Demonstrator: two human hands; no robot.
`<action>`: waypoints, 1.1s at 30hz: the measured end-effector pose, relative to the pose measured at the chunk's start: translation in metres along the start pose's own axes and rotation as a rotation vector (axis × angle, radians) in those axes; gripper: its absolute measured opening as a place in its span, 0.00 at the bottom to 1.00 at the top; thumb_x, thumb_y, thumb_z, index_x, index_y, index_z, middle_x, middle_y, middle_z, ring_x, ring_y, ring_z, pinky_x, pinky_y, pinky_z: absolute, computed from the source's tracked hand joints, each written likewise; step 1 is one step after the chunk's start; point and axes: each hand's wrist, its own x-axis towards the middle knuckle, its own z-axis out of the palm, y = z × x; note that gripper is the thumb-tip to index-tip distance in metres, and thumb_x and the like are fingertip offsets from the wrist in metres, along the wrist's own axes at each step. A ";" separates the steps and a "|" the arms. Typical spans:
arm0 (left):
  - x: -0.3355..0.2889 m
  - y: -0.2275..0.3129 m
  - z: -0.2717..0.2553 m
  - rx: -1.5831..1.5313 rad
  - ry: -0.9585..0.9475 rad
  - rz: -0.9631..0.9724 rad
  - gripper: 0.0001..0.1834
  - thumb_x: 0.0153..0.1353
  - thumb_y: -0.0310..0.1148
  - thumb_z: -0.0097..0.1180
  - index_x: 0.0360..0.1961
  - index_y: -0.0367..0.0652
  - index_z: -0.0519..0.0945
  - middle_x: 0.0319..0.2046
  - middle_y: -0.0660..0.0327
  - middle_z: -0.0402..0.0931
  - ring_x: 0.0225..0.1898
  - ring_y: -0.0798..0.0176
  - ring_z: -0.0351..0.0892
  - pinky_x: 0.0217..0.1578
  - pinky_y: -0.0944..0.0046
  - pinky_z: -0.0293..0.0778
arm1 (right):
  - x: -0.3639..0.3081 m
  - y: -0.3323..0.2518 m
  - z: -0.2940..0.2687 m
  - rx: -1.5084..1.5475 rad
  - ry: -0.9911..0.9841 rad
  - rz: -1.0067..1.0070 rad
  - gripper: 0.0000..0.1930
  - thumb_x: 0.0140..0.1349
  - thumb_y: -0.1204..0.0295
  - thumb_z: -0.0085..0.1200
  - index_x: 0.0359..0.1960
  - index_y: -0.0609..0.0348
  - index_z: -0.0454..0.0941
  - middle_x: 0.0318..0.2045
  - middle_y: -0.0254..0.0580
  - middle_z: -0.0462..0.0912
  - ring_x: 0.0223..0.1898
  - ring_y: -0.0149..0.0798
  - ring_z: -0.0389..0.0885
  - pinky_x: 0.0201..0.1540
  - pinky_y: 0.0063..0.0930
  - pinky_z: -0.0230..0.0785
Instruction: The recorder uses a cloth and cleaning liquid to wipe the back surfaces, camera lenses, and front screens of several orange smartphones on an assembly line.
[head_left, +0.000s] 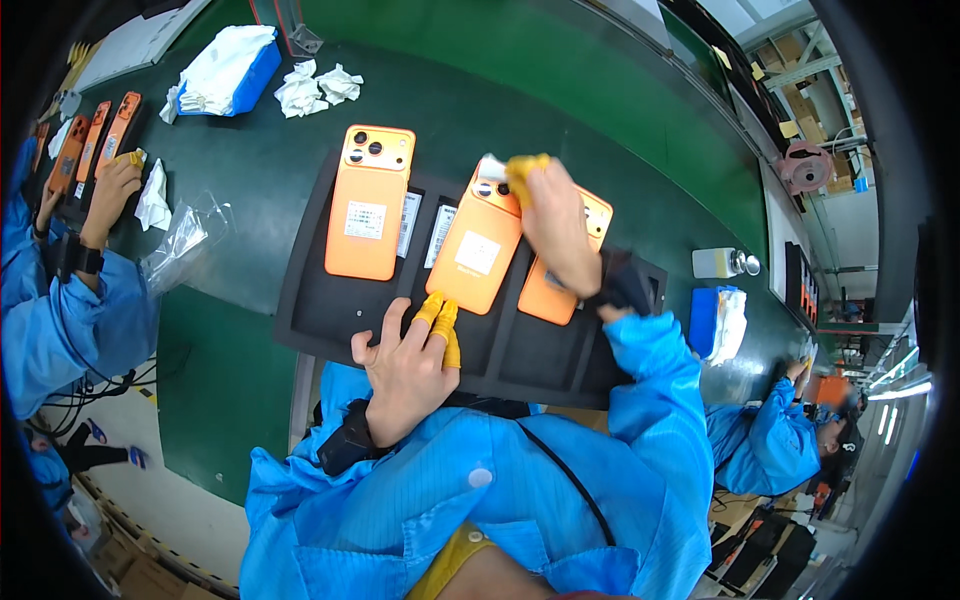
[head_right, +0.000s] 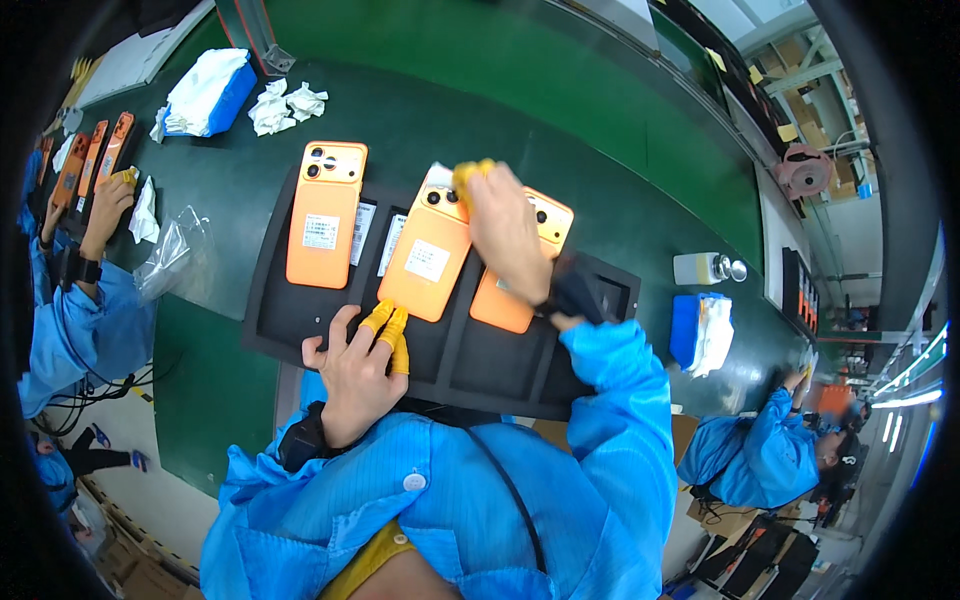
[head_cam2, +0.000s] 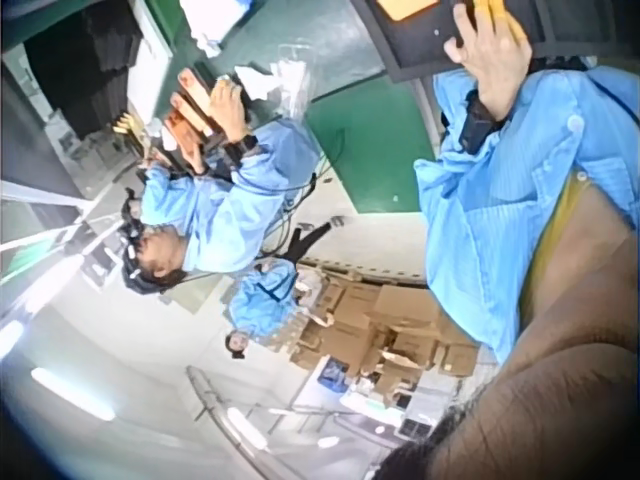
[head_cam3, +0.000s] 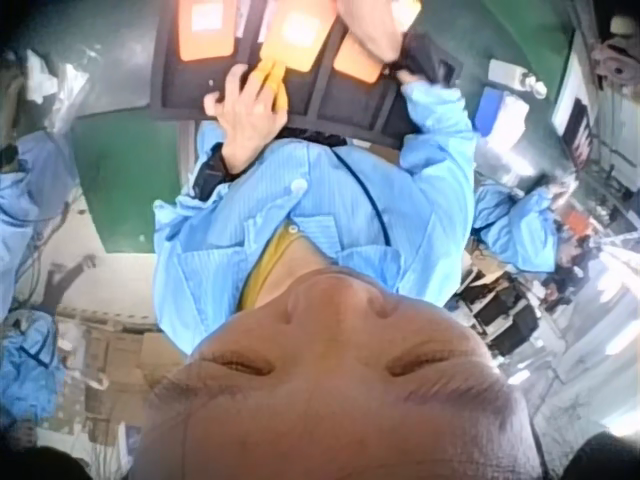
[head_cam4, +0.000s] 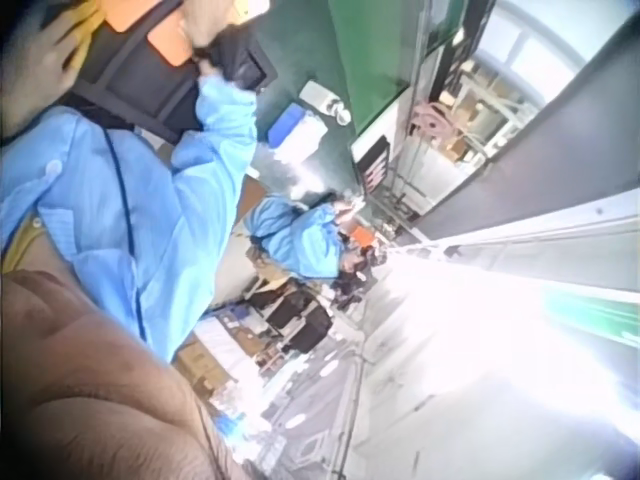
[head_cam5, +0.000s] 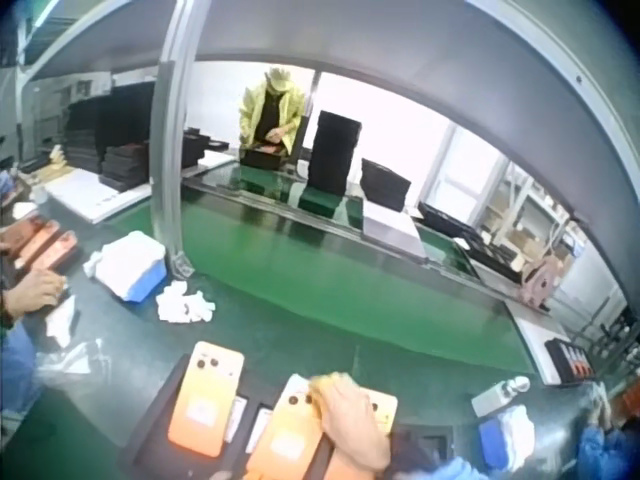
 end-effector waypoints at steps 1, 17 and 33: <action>-0.002 0.000 0.002 0.011 0.022 -0.006 0.05 0.41 0.34 0.62 0.21 0.46 0.82 0.31 0.66 0.73 0.54 0.58 0.67 0.41 0.50 0.46 | -0.023 -0.006 0.002 0.004 -0.020 0.039 0.10 0.50 0.84 0.52 0.36 0.66 0.73 0.31 0.53 0.72 0.33 0.55 0.74 0.34 0.44 0.68; -0.007 0.002 0.004 0.052 0.061 -0.071 0.05 0.40 0.36 0.62 0.19 0.49 0.82 0.29 0.67 0.73 0.57 0.58 0.66 0.41 0.52 0.45 | -0.067 -0.081 -0.004 0.160 -0.211 -0.170 0.08 0.43 0.83 0.53 0.27 0.62 0.72 0.24 0.47 0.71 0.31 0.48 0.73 0.37 0.39 0.67; -0.006 -0.003 -0.001 -0.013 0.080 -0.037 0.05 0.39 0.33 0.61 0.20 0.47 0.80 0.31 0.65 0.72 0.56 0.58 0.68 0.41 0.51 0.48 | -0.015 -0.042 0.016 0.040 -0.136 -0.177 0.11 0.49 0.78 0.58 0.36 0.60 0.79 0.25 0.46 0.72 0.31 0.50 0.72 0.33 0.42 0.65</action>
